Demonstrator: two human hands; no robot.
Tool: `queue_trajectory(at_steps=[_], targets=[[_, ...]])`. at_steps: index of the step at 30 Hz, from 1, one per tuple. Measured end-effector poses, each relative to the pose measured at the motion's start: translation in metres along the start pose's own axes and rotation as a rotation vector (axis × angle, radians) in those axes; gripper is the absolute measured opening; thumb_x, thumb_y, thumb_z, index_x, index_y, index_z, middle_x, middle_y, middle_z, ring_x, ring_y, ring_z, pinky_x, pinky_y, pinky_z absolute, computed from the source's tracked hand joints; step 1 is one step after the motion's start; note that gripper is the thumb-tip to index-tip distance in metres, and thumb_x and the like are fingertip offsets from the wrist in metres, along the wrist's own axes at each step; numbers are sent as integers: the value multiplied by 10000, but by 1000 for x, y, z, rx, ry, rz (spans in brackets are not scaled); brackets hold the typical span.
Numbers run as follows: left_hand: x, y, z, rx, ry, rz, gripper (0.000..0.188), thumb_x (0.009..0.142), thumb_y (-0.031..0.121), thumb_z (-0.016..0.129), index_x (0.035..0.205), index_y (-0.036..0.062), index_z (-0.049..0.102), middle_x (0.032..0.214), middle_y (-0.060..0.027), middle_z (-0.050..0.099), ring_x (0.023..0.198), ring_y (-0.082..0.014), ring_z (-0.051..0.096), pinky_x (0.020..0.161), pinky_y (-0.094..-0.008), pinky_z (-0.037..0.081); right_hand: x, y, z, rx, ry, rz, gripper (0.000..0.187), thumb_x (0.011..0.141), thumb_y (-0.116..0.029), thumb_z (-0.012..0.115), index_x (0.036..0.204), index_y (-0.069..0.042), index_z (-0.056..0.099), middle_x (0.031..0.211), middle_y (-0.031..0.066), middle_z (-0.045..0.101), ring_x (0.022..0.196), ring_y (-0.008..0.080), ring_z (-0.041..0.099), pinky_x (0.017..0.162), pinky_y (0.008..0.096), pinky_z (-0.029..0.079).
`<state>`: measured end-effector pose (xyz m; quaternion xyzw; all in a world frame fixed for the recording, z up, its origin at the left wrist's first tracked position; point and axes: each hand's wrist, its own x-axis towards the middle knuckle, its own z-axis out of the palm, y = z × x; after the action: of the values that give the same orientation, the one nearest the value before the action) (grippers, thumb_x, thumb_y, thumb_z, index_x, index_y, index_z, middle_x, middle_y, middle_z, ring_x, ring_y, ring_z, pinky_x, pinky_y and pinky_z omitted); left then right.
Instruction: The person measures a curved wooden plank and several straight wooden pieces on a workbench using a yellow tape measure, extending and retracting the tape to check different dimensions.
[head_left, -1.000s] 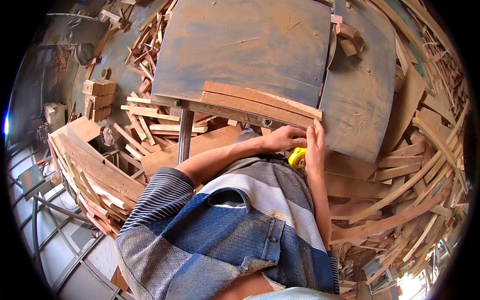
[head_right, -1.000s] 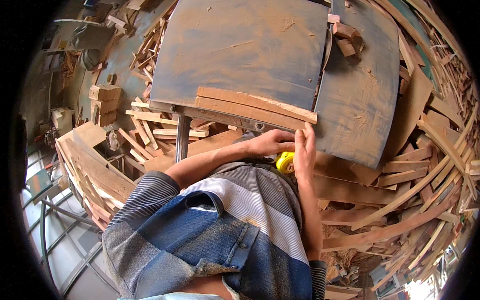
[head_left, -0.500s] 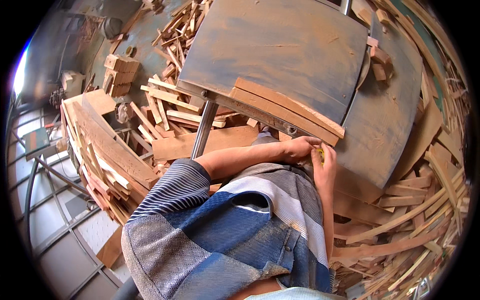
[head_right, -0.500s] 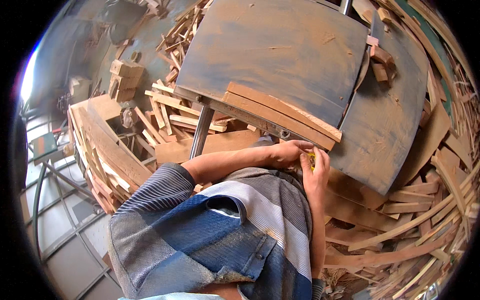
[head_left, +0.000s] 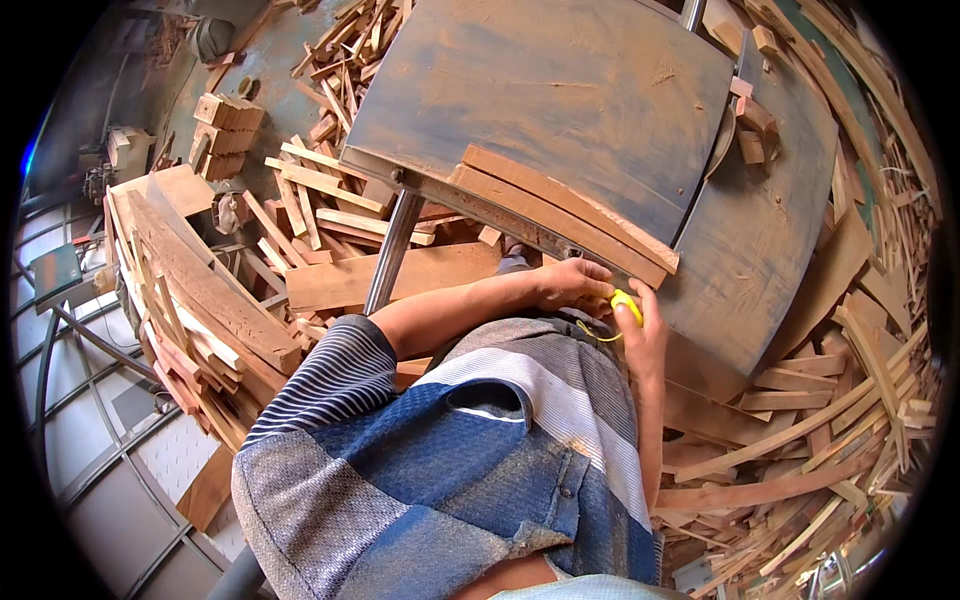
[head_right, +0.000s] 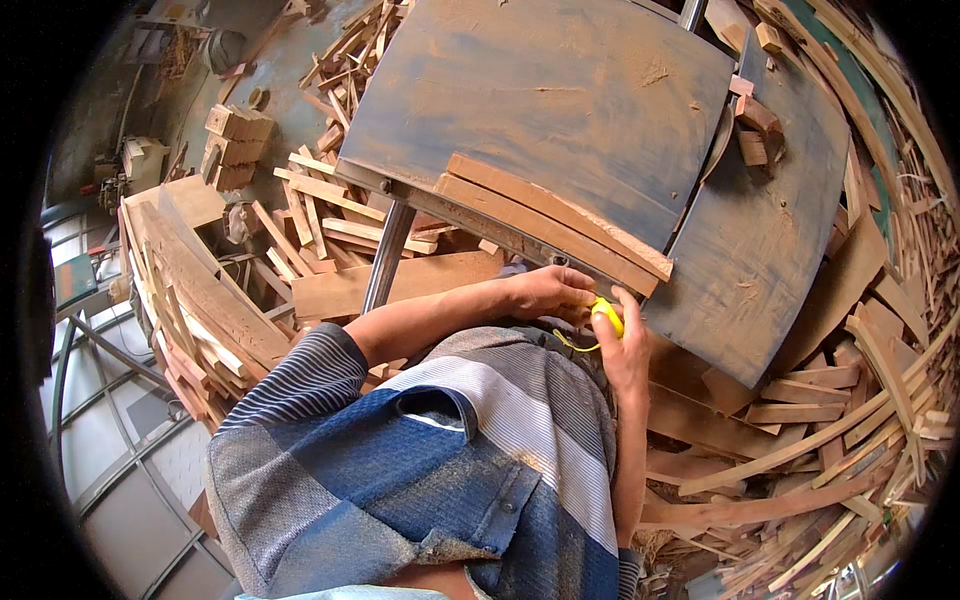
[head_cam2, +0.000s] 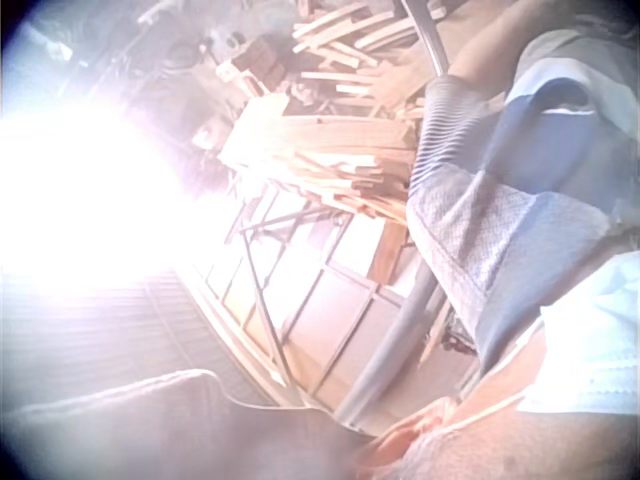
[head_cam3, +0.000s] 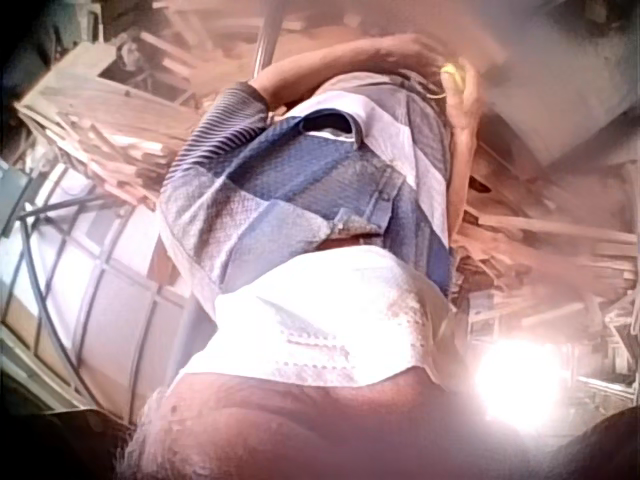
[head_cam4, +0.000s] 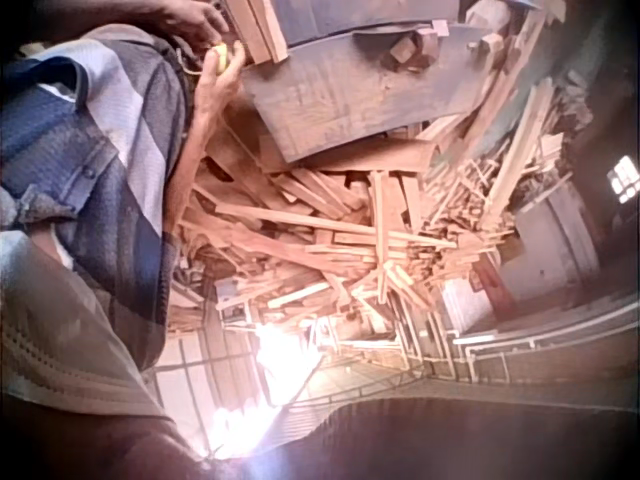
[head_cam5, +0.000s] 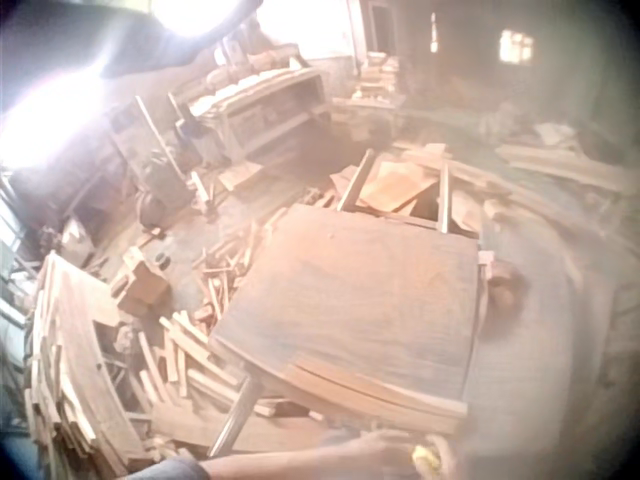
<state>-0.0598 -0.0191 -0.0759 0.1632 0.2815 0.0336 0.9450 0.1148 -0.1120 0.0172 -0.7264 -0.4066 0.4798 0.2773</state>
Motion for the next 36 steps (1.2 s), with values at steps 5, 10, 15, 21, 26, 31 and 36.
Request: queue_trajectory(at_steps=[5,10,15,21,26,31,36], targets=[[1,1,3,83,18,26,263,985,180,707,1164,-1,640,1033,-53,689,947,-152,677,791,-277,587,8,37,10,434,148,79,348,1093,-243,444,1260,10,615,1180,88,644,1062,155,614,939,293,495],[10,-6,10,151,39,205,268,981,191,716,1135,-20,652,985,-29,692,908,-117,661,794,-278,577,9,28,9,385,104,148,309,1051,-182,519,1276,8,613,1203,112,646,1086,179,622,968,310,493],[4,8,11,335,148,160,233,985,224,717,1034,-2,695,926,1,678,834,-103,641,726,-266,554,3,5,8,-368,86,-404,608,817,-283,814,1294,30,605,1259,214,625,1209,381,592,1031,432,478],[-8,11,7,273,134,159,250,956,213,751,1059,-6,690,943,-11,685,846,-120,649,769,-281,565,12,-2,9,-362,-87,-284,636,782,-285,843,1318,-34,608,1199,174,653,1097,370,636,942,442,518],[-42,40,-32,799,359,342,277,853,67,795,1090,-27,689,971,-89,724,901,-150,677,816,-304,561,8,26,-23,-456,-28,-251,512,826,-241,788,1309,-137,657,1143,121,649,1020,343,654,888,433,532],[-101,109,-130,656,897,557,179,930,141,739,1032,-5,721,900,-53,721,786,-113,655,705,-281,547,13,91,-106,-606,141,-143,487,860,-154,732,1339,-130,648,1238,159,585,1123,354,603,962,436,497],[-114,126,-221,874,1240,605,240,840,190,764,782,3,624,758,-48,684,704,-83,569,651,-292,475,41,107,-136,-664,200,-223,484,840,-82,699,1320,-124,653,1252,160,594,1166,369,587,998,428,482]])
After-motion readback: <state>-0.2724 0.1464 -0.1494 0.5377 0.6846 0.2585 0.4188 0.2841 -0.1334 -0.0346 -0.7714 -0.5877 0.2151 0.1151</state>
